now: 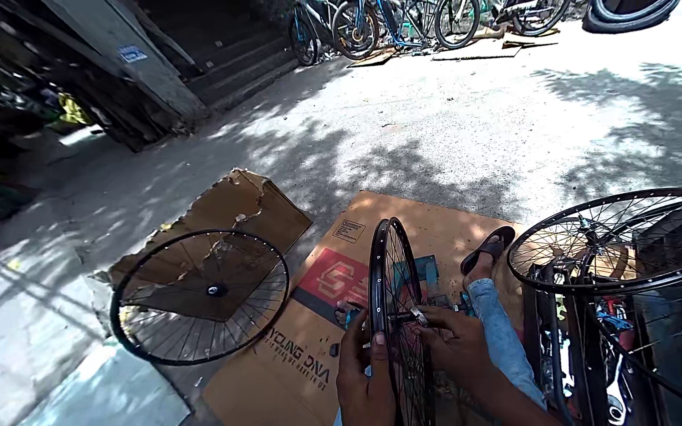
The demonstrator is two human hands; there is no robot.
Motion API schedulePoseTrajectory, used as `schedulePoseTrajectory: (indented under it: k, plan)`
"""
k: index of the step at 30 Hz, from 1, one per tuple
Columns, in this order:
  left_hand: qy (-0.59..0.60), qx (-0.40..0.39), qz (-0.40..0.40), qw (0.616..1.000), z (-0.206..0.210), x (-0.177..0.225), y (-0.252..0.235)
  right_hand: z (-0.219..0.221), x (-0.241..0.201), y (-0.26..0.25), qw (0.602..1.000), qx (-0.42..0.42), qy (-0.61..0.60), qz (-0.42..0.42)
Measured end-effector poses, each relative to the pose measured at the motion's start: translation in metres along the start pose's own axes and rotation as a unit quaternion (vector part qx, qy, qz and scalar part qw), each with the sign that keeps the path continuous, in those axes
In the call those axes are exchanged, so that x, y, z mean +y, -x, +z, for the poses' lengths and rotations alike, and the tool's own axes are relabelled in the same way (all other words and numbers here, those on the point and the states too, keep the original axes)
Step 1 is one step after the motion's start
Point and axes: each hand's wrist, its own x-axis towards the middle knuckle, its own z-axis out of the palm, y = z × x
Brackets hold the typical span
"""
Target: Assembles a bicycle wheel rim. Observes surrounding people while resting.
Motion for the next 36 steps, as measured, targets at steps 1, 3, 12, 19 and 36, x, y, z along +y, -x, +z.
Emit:
schedulePoseTrajectory:
  k: [1, 3, 12, 19, 36]
  plan:
    - [0.010, -0.007, -0.007, 1.000, -0.001, 0.003, 0.002, 0.005, 0.001, 0.000, 1.000, 0.011, 0.001, 0.007]
    - [0.006, -0.005, -0.007, 1.000, -0.001, 0.005, 0.005, 0.020, 0.004, -0.001, 1.000, 0.016, 0.009, 0.023]
    - [-0.041, 0.048, 0.008, 0.998, 0.003, -0.007, 0.006, 0.039, 0.019, -0.006, 0.987, -0.096, -0.126, -0.029]
    - [-0.059, 0.080, -0.003, 0.995, 0.005, -0.012, 0.011, 0.039, 0.019, -0.004, 0.952, -0.169, -0.248, 0.061]
    - [-0.018, 0.103, 0.064, 0.992, 0.005, -0.019, 0.018, 0.034, 0.022, -0.032, 0.868, -0.252, -0.407, 0.130]
